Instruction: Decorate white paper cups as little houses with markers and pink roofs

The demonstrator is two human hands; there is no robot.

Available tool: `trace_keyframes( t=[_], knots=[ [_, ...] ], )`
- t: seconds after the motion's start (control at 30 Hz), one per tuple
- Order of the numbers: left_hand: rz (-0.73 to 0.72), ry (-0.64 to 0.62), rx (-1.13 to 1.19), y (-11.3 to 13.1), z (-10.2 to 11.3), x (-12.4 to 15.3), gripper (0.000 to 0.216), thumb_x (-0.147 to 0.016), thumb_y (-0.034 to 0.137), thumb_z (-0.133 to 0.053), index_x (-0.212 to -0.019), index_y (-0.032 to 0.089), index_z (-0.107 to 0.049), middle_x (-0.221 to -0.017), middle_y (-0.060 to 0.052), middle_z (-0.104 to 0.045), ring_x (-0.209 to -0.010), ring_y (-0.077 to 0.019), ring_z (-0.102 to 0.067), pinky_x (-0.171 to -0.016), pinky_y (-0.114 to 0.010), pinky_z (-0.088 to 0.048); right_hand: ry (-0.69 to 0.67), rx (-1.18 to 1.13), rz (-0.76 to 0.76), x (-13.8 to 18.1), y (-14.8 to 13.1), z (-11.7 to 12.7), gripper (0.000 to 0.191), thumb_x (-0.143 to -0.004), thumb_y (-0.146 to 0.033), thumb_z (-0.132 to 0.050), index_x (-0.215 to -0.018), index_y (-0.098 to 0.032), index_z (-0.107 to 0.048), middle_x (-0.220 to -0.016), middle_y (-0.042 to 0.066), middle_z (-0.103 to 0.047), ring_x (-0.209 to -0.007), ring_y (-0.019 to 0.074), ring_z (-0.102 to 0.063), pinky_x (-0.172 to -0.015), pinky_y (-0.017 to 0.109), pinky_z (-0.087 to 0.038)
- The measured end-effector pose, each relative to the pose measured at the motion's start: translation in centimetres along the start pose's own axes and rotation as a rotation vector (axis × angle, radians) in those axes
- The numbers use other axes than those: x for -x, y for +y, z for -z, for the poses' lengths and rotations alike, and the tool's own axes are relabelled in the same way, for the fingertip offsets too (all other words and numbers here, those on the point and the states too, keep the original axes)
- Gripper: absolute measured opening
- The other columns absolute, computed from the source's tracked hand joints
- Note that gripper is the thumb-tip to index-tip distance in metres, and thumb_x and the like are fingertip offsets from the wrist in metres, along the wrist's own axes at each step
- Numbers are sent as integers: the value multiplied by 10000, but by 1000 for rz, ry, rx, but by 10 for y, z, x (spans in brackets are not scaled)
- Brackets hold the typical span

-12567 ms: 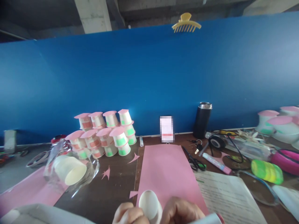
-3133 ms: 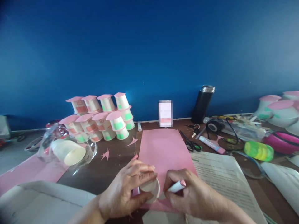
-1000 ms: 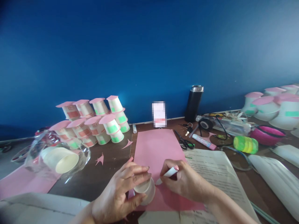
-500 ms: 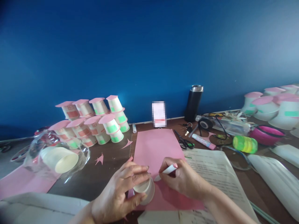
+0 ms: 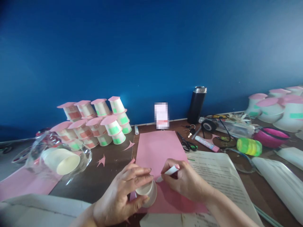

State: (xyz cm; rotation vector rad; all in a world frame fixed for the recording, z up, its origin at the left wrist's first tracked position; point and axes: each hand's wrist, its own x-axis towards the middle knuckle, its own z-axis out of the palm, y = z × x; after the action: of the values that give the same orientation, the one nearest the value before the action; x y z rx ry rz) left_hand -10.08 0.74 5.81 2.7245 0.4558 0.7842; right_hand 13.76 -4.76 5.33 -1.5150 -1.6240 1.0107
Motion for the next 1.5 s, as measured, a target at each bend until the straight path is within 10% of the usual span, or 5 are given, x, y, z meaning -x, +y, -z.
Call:
trace_keyframes(
  t=[1.5],
  knots=[
    [-26,89,54,1,-1,-4,384,-859,362,-614,-1207,202,-607,-1181,-90,-674,-1042,-204,-615,-996,-420,-465,38,-36,-34,-15,1,-12,186,-859,-348,-568,-758,-193,-585,-614,-34,-544,-573,114,-479,-523,224,-375]
  ],
)
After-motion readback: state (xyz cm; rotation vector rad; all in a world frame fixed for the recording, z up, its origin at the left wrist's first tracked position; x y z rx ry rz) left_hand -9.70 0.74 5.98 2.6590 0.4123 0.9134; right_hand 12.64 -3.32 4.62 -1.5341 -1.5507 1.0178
